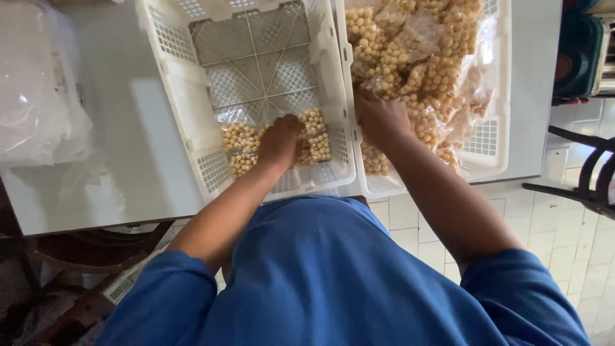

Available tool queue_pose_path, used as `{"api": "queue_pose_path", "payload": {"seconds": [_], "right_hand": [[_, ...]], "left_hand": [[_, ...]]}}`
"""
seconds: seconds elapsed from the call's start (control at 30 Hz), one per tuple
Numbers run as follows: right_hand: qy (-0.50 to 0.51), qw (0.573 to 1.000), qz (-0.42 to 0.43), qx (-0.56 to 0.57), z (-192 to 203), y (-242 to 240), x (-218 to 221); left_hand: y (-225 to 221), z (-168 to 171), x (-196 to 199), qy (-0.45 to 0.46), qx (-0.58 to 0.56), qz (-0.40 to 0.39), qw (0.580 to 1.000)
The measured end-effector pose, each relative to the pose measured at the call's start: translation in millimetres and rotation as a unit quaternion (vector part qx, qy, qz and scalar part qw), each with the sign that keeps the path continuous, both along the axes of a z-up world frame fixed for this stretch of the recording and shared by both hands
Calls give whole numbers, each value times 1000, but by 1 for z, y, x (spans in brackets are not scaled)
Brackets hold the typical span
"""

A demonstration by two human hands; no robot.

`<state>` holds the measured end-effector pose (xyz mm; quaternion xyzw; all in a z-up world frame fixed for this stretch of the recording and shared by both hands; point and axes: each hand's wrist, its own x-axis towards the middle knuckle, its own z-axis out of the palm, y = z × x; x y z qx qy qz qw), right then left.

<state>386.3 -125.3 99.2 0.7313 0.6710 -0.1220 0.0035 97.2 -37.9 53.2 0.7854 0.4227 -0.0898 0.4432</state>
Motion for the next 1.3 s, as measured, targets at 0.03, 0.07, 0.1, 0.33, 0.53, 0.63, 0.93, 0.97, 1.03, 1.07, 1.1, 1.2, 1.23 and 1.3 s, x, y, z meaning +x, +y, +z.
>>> {"api": "queue_pose_path", "payload": {"seconds": [0.03, 0.07, 0.1, 0.33, 0.53, 0.63, 0.93, 0.97, 1.03, 1.07, 1.1, 1.2, 1.23, 1.3], "right_hand": [[-22, 999, -6, -48, -5, 3, -3], [-21, 999, -5, -49, -19, 2, 0], [-58, 998, -2, -32, -33, 1, 3], [51, 989, -138, -34, 3, 11, 36], [344, 897, -268, 77, 52, 2, 53], [524, 793, -288, 112, 67, 7, 17], [413, 889, 73, 185, 79, 46, -96], [415, 887, 76, 186, 77, 49, -101], [394, 898, 86, 177, 72, 54, -108], [395, 897, 87, 176, 71, 56, -105], [412, 892, 79, 167, 69, 59, -102], [414, 895, 58, 153, 68, 59, -81], [400, 903, 45, 147, 68, 59, -72], [400, 904, 28, 147, 64, 53, -49]], "left_hand": [[-1, 20, -5, 1, -140, 165, 976], [0, -12, -17, 1, -141, 166, 976], [1, -44, -29, 0, -39, 26, 999], [8, -53, -50, -84, 113, -63, 988], [16, 18, -7, -259, 3, 80, 962], [23, 84, 15, -308, -134, 164, 927], [69, 90, -20, -200, -177, 300, 916], [81, 68, -39, -199, -173, 303, 916], [105, 22, -76, -131, 23, 216, 967], [113, 2, -87, -130, 23, 218, 967], [121, -18, -98, -23, 71, 190, 979], [128, -54, -106, 135, 114, 148, 973], [129, -61, -104, 184, 108, 136, 967], [127, -59, -105, 185, 124, 133, 966]]}}
